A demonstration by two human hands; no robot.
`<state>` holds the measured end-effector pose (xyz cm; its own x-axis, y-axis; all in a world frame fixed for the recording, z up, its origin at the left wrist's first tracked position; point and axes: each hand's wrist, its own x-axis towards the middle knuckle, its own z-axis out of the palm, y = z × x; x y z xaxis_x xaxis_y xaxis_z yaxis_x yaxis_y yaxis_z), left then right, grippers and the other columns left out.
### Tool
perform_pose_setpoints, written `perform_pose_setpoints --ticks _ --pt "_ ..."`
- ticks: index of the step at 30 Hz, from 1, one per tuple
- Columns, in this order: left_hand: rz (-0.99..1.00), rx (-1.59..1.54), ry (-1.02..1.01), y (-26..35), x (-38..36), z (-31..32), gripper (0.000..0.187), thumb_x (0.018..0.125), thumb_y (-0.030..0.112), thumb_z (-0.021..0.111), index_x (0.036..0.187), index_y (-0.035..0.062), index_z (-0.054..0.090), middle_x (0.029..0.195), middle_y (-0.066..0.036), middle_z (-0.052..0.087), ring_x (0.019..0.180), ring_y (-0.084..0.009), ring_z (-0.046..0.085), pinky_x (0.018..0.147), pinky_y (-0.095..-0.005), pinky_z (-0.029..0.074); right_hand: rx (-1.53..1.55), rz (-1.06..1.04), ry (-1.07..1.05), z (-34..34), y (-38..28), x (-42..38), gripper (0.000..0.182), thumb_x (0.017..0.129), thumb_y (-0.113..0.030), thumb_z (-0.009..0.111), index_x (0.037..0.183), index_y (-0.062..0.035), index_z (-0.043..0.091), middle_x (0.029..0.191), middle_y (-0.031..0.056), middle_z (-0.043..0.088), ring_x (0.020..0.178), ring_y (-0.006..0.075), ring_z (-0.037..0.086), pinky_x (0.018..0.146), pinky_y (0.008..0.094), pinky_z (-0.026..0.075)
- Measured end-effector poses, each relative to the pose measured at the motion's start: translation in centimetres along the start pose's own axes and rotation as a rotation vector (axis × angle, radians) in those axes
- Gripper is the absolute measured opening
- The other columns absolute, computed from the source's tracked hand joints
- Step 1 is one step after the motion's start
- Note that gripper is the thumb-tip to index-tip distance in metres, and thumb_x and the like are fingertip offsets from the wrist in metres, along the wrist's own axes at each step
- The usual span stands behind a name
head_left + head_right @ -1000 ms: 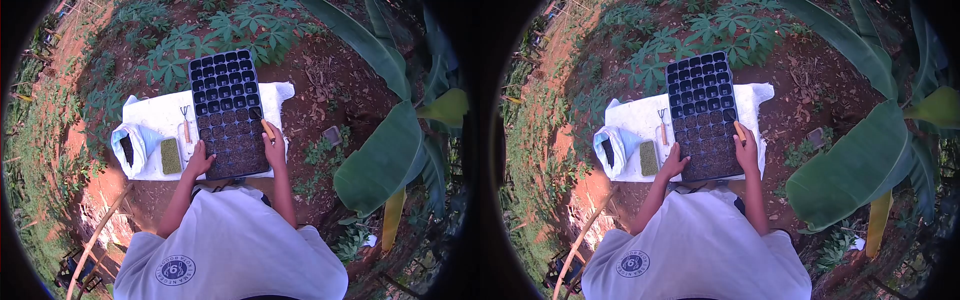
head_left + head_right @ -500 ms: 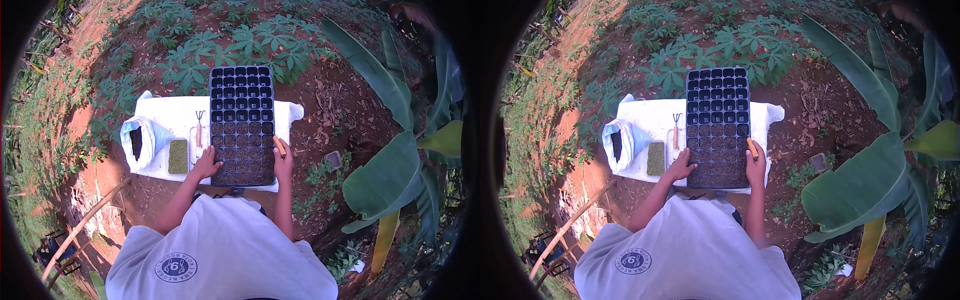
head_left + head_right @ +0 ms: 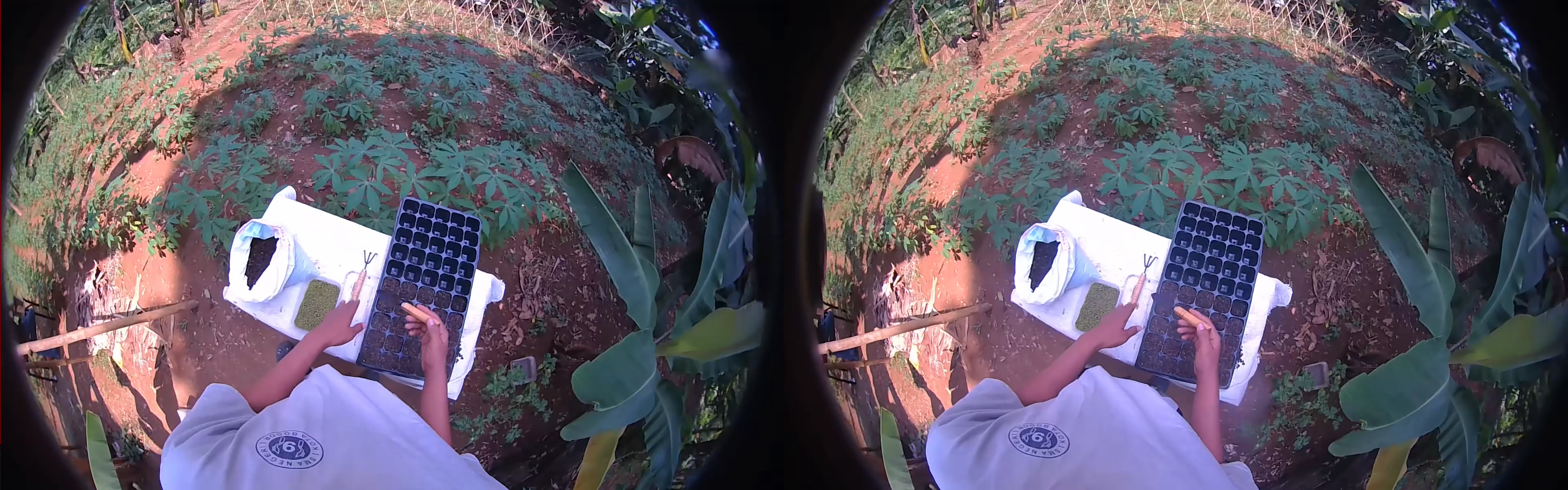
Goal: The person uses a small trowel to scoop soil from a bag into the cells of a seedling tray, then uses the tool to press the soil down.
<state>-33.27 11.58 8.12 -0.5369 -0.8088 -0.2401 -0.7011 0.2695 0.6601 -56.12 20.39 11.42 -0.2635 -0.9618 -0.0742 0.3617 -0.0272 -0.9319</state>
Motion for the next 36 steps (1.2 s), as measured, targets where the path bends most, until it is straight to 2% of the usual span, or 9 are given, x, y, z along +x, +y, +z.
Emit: perform_pose_setpoints --ticks 2,3,14,19,24,27,30,33,36 --pt "0.025 -0.057 -0.028 0.4 -1.5 -3.8 0.066 0.089 0.038 0.057 0.138 -0.0027 0.037 0.139 -0.025 0.042 0.131 -0.0404 0.038 0.107 -0.047 0.034 0.088 0.024 -0.064 3.3 0.1 -0.1 0.047 0.098 -0.032 0.044 0.127 0.0044 0.051 0.104 0.0179 0.066 0.086 0.0201 0.065 0.073 0.0278 0.05" --pt "0.073 -0.012 0.138 -2.9 -1.0 -2.3 0.062 0.088 0.034 0.06 0.134 -0.0023 0.042 0.135 -0.025 0.045 0.127 -0.0399 0.042 0.106 -0.0468 0.035 0.119 0.05 -0.096 4.6 0.6 -0.1 0.047 0.097 -0.031 0.044 0.128 0.0046 0.048 0.106 0.0202 0.065 0.089 0.0228 0.065 0.076 0.0289 0.051" --pt "-0.045 -0.101 0.321 -12.9 -5.5 -15.2 0.053 0.089 0.029 0.06 0.134 0.0031 0.046 0.138 -0.021 0.045 0.133 -0.0363 0.038 0.11 -0.0422 0.031 0.314 0.332 -0.245 19.1 7.1 0.0 0.048 0.093 -0.013 0.048 0.139 -0.0016 0.039 0.131 0.0235 0.053 0.111 0.0291 0.061 0.084 0.0312 0.052" --pt "-0.037 -0.293 0.457 -18.3 -7.0 -18.6 0.041 0.088 0.016 0.062 0.125 0.0019 0.051 0.121 -0.016 0.056 0.112 -0.0317 0.055 0.098 -0.038 0.042 0.155 0.439 -0.238 24.7 9.1 0.5 0.045 0.099 -0.012 0.04 0.143 -0.0025 0.036 0.135 0.0184 0.052 0.115 0.0257 0.059 0.085 0.0281 0.049" --pt "0.027 -0.246 0.468 -22.0 -8.0 -21.6 0.043 0.084 0.019 0.064 0.12 -0.0023 0.053 0.118 -0.022 0.057 0.113 -0.0378 0.055 0.096 -0.0415 0.044 0.107 0.494 -0.199 29.7 13.4 2.3 0.044 0.1 -0.023 0.045 0.139 -0.0011 0.042 0.119 0.0144 0.063 0.098 0.0187 0.065 0.076 0.0248 0.049" --pt "0.012 -0.152 0.434 -25.3 -7.7 -22.4 0.048 0.084 0.022 0.064 0.123 -0.0025 0.051 0.122 -0.022 0.055 0.116 -0.0375 0.052 0.099 -0.0427 0.042 -0.321 0.346 -0.143 31.5 16.2 3.4 0.04 0.1 -0.02 0.042 0.137 -0.0036 0.047 0.103 0.0096 0.068 0.077 0.0139 0.066 0.07 0.0242 0.049" --pt "-0.059 -0.084 0.311 -27.6 -7.4 -22.2 0.057 0.084 0.026 0.064 0.13 -0.0025 0.045 0.133 -0.024 0.048 0.126 -0.0377 0.045 0.104 -0.0457 0.037 -0.525 0.195 -0.106 32.3 17.8 4.6 0.041 0.098 -0.016 0.045 0.137 -0.0023 0.046 0.097 0.0086 0.068 0.072 0.013 0.064 0.069 0.0262 0.05" --pt "-0.099 0.014 0.206 -29.4 -6.7 -20.7 0.071 0.085 0.031 0.062 0.141 -0.0013 0.032 0.148 -0.027 0.028 0.138 -0.0382 0.029 0.109 -0.0495 0.03 -0.7 0.096 -0.054 33.0 17.2 5.2 0.043 0.095 -0.013 0.048 0.136 0.0015 0.046 0.091 0.0082 0.067 0.069 0.012 0.062 0.067 0.0272 0.05" --pt "-0.107 -0.074 0.164 -29.9 -6.0 -19.6 0.071 0.086 0.032 0.061 0.141 -0.0011 0.032 0.149 -0.026 0.027 0.139 -0.038 0.028 0.11 -0.0492 0.03 -0.737 0.065 -0.002 33.0 17.3 5.8 0.043 0.092 -0.017 0.056 0.132 -0.0025 0.052 0.082 0.0125 0.068 0.067 0.0161 0.066 0.064 0.031 0.051"
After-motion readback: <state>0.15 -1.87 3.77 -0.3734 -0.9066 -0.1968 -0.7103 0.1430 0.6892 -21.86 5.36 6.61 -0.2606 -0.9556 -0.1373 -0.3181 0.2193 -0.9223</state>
